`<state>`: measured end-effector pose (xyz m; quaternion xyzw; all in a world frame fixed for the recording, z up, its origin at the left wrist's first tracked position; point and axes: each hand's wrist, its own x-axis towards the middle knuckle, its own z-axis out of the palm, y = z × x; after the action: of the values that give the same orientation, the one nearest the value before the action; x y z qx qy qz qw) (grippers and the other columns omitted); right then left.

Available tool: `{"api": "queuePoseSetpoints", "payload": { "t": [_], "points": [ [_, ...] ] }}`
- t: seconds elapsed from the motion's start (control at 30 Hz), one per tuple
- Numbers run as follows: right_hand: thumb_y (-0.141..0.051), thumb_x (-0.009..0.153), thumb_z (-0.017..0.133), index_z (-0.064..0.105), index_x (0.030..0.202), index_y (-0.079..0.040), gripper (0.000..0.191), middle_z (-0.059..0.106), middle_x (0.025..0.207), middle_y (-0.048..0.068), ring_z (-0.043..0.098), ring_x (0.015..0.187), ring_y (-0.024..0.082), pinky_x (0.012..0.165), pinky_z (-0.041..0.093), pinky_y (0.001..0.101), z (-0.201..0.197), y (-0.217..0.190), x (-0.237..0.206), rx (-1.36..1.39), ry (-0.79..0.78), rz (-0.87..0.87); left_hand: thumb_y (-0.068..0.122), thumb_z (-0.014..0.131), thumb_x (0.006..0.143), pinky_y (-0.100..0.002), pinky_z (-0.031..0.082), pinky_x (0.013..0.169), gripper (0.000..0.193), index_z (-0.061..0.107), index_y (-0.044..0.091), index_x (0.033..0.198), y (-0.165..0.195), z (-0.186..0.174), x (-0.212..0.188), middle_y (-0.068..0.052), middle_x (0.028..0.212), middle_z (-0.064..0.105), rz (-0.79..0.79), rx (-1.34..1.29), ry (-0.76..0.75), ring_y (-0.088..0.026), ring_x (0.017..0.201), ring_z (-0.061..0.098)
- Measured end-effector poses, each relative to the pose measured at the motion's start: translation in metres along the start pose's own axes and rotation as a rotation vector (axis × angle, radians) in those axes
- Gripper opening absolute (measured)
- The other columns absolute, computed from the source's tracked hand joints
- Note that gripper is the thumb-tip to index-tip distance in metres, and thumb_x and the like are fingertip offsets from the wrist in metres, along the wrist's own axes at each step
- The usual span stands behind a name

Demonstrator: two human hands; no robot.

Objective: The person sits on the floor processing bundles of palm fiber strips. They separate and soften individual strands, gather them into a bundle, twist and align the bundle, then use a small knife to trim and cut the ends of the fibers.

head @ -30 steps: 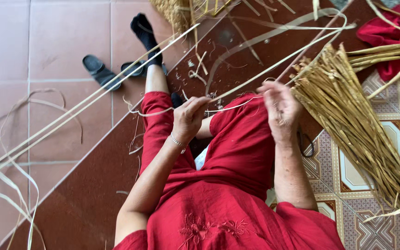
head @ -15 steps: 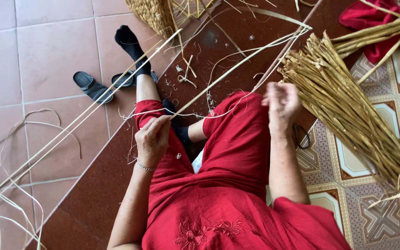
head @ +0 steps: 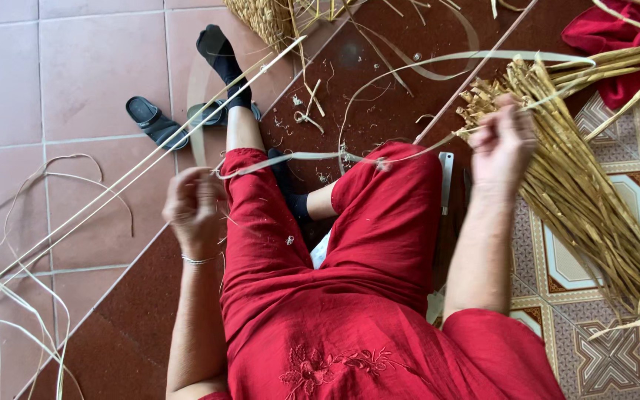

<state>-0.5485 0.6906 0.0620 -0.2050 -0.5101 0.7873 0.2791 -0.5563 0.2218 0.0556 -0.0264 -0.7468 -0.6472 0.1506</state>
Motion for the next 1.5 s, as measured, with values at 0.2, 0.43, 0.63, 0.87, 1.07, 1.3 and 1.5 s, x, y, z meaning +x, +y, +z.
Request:
{"api": "queuePoseSetpoints", "payload": {
  "t": [0.2, 0.43, 0.63, 0.87, 1.07, 1.3, 1.5],
  "points": [
    [-0.020, 0.119, 0.056, 0.067, 0.131, -0.006, 0.022, 0.070, 0.083, 0.009, 0.064, 0.068, 0.015, 0.051, 0.049, 0.0260, -0.059, -0.008, 0.019, 0.072, 0.017, -0.089, 0.005, 0.057, 0.112, -0.020, 0.044, 0.057, 0.011, 0.057, 0.005, 0.123, -0.018, -0.023, -0.006, -0.003, 0.077, 0.066, -0.166, -0.151, -0.003, -0.005, 0.064, 0.058],
    [-0.020, 0.123, 0.056, 0.066, 0.134, -0.006, 0.021, 0.068, 0.080, 0.011, 0.059, 0.062, 0.016, 0.055, 0.046, 0.0268, -0.076, 0.004, 0.020, 0.183, -0.102, 0.000, 0.005, 0.067, 0.105, -0.021, 0.052, 0.063, 0.009, 0.070, 0.000, 0.112, -0.018, -0.003, -0.010, -0.003, 0.083, 0.068, -0.107, 0.072, -0.202, -0.006, 0.071, 0.061],
    [-0.023, 0.122, 0.055, 0.065, 0.116, -0.007, 0.019, 0.073, 0.090, 0.010, 0.063, 0.066, 0.014, 0.052, 0.049, 0.0268, -0.008, 0.001, -0.031, 0.028, -0.219, -0.015, 0.012, 0.071, 0.103, -0.020, 0.051, 0.057, 0.011, 0.072, 0.002, 0.099, -0.002, 0.006, -0.011, 0.000, 0.074, 0.071, -0.156, 0.275, -0.171, -0.003, 0.064, 0.065],
    [-0.011, 0.108, 0.066, 0.070, 0.104, -0.008, 0.006, 0.075, 0.097, 0.009, 0.076, 0.089, 0.018, 0.078, 0.067, 0.0334, 0.090, 0.038, -0.130, -0.269, -0.679, -0.134, 0.013, 0.060, 0.111, -0.022, 0.052, 0.054, 0.008, 0.065, 0.006, 0.111, 0.011, 0.024, -0.015, 0.002, 0.083, 0.065, -0.126, -0.162, -0.226, -0.003, 0.065, 0.060],
    [-0.003, 0.097, 0.072, 0.069, 0.105, -0.001, 0.009, 0.071, 0.098, 0.013, 0.072, 0.091, 0.025, 0.080, 0.061, 0.0356, 0.124, 0.072, -0.178, -0.572, -0.959, -0.453, 0.010, 0.060, 0.110, -0.019, 0.043, 0.065, 0.014, 0.065, 0.003, 0.121, 0.031, 0.048, -0.038, 0.001, 0.089, 0.063, -0.192, -0.221, -0.329, -0.002, 0.076, 0.054],
    [-0.007, 0.095, 0.070, 0.066, 0.105, -0.002, 0.012, 0.067, 0.095, 0.012, 0.068, 0.084, 0.031, 0.071, 0.056, 0.0422, 0.120, 0.099, -0.186, -0.792, -1.063, -0.586, 0.013, 0.070, 0.100, -0.023, 0.053, 0.066, 0.022, 0.069, 0.004, 0.119, 0.032, 0.059, -0.037, -0.003, 0.087, 0.071, -0.125, 0.080, -0.407, -0.005, 0.076, 0.063],
    [-0.012, 0.094, 0.074, 0.067, 0.108, -0.009, 0.016, 0.068, 0.100, 0.009, 0.069, 0.091, 0.028, 0.079, 0.057, 0.0388, 0.122, 0.091, -0.183, -0.699, -1.107, -0.545, 0.008, 0.075, 0.096, -0.026, 0.051, 0.063, 0.008, 0.072, 0.004, 0.102, 0.017, 0.053, -0.038, -0.005, 0.084, 0.065, -0.034, 0.124, -0.377, -0.007, 0.072, 0.059]
  ]
}}
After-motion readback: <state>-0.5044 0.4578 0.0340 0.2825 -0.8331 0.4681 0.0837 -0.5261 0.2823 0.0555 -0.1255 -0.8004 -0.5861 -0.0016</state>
